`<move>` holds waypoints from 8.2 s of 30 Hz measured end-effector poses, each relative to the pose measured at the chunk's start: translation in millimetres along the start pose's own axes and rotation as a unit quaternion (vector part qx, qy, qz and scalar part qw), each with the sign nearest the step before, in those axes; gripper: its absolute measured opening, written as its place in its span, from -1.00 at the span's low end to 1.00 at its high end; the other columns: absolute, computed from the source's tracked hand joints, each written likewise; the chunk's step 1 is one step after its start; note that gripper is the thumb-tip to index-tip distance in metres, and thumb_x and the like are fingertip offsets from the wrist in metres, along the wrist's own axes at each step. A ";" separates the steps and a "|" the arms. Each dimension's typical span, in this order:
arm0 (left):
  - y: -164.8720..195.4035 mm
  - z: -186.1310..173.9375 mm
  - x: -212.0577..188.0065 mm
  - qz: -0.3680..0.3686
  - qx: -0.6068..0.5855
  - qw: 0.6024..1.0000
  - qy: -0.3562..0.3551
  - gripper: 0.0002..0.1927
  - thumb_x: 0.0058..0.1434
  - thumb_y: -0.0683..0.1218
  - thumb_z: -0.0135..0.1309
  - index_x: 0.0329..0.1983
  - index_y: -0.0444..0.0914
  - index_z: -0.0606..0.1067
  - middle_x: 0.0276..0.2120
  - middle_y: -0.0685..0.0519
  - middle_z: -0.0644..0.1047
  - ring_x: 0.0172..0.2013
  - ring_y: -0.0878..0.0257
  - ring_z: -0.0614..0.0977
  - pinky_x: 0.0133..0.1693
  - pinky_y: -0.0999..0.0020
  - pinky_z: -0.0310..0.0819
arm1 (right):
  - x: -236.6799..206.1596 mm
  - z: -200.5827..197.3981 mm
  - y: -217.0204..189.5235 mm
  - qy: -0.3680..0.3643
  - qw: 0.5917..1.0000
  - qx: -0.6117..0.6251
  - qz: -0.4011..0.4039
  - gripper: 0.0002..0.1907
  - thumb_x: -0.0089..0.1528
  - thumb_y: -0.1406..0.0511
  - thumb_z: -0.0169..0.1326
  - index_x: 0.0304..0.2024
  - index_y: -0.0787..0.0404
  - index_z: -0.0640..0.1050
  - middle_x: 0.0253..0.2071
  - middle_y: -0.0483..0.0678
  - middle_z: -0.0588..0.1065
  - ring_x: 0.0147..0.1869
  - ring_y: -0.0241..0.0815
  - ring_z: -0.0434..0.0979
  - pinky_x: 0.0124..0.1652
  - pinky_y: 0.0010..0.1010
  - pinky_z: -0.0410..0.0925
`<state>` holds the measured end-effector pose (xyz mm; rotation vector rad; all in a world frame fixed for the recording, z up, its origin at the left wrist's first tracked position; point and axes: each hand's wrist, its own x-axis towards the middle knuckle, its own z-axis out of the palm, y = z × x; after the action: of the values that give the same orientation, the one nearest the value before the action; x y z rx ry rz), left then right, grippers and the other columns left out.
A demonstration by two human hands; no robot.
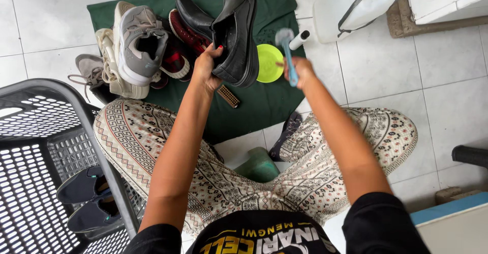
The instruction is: The person sits on the floor of a laundry area, takes garments one at a time from a black plastic basket, and loads them into the drum of a front-loading washing machine. After emptying the basket, the person picks up a shoe and scrubs its sole with a brush.
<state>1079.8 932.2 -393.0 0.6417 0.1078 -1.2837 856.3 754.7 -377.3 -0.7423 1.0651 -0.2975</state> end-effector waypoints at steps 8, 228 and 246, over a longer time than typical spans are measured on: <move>-13.7 9.6 -9.0 -0.149 -0.064 0.970 -0.179 -0.56 0.51 -0.26 -0.28 0.41 -0.51 0.27 0.16 -0.38 0.51 0.09 -0.16 0.61 0.19 -0.02 0.55 | -17.8 34.7 -58.8 -0.117 0.981 0.051 -0.148 -0.51 0.29 -0.09 0.12 0.03 0.08 0.45 -0.06 0.00 0.48 -0.56 -0.43 0.30 -0.56 -0.57 0.22; 4.1 3.7 -51.3 0.153 0.094 0.983 -0.037 -0.09 0.22 0.41 -0.16 0.42 -0.31 0.24 0.32 -0.20 0.39 0.25 -0.08 0.49 0.19 -0.04 0.46 | -35.4 14.4 -92.7 0.180 0.627 -0.606 -0.455 -0.78 0.40 0.31 -0.03 0.10 0.13 0.39 -0.38 0.26 0.55 -0.28 0.38 0.56 -0.33 0.18 0.36; 38.2 23.0 73.3 0.040 -0.144 0.988 -0.039 -0.11 0.17 0.39 0.00 0.39 -0.28 0.30 0.25 -0.25 0.38 0.13 -0.29 0.49 0.07 0.08 0.61 | -30.8 68.9 -81.9 0.106 0.632 -0.544 -0.542 -0.49 0.33 0.36 -0.01 0.32 -0.16 0.45 -0.17 0.02 0.50 -0.15 0.16 0.57 -0.20 -0.03 0.43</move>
<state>1130.7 863.3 -390.2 0.3447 0.1967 -1.1857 911.9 740.4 -281.8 -2.5356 0.8022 -0.7933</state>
